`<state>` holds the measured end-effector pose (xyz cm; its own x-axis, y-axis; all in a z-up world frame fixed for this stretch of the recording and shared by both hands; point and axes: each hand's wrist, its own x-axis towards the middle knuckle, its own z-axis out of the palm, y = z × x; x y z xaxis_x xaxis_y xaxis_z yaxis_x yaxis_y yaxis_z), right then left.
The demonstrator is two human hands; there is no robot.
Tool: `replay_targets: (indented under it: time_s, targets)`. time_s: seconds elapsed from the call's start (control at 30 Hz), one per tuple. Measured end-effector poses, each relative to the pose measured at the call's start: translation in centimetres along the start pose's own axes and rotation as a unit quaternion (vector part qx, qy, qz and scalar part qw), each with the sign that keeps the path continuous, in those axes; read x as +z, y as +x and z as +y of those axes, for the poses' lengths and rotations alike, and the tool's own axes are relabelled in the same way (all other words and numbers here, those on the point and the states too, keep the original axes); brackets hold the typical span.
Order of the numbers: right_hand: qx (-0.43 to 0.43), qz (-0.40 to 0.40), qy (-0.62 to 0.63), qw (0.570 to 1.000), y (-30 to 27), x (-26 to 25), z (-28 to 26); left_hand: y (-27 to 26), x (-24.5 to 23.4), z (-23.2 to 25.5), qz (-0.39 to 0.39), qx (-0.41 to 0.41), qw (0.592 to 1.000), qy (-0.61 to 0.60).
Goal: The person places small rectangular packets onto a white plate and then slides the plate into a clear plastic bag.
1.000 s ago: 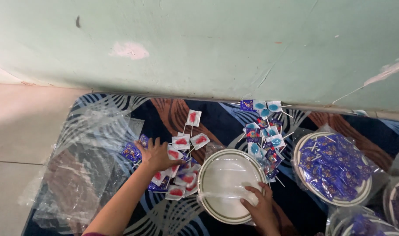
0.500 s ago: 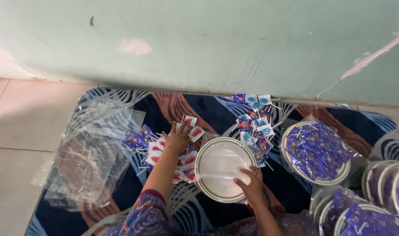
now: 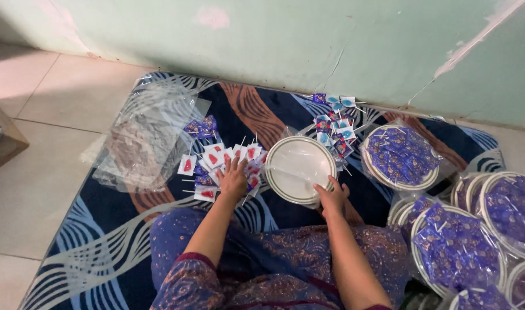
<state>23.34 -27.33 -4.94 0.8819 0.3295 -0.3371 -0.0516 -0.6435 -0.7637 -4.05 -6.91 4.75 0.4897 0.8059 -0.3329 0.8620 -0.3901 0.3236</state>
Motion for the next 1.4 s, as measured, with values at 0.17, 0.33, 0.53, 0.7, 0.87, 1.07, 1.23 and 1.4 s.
replay_targets:
  time_s: [0.17, 0.33, 0.53, 0.7, 0.87, 1.07, 1.23, 1.4]
  targets:
    - [0.102, -0.050, 0.210, 0.971, -4.6, 0.1, -5.0, -2.6, 4.8, -2.5, 0.036, -0.086, 0.992, -0.080]
    - [0.177, -0.025, 0.265, 0.947, -3.3, 0.7, -4.7, -5.1, 2.9, -3.1, 0.050, -0.077, 0.993, -0.073]
    - [0.251, -0.077, 0.331, 0.906, -5.0, -0.9, -6.1, -5.9, -2.8, -1.8, 0.070, -0.078, 0.992, -0.075]
    - [0.187, -0.162, 0.426, 0.870, -5.4, -0.9, -7.6, -4.5, -5.7, 0.3, 0.016, -0.091, 0.994, -0.061]
    - [0.178, -0.180, 0.493, 0.832, -3.2, 0.5, -8.4, -1.6, -2.5, 1.5, -0.052, -0.076, 0.996, 0.022]
    - [0.161, -0.202, 0.532, 0.807, -0.5, 2.6, -7.1, -1.6, 4.8, 5.9, -0.055, -0.048, 0.995, 0.075]
    - [0.166, -0.194, 0.541, 0.801, 0.4, 2.3, -5.9, -2.4, 10.6, 9.8, -0.036, -0.025, 0.996, 0.072]
    - [0.144, -0.164, 0.507, 0.834, 1.3, 1.2, -4.0, -4.4, 12.0, 10.9, 0.014, 0.184, 0.979, -0.087]
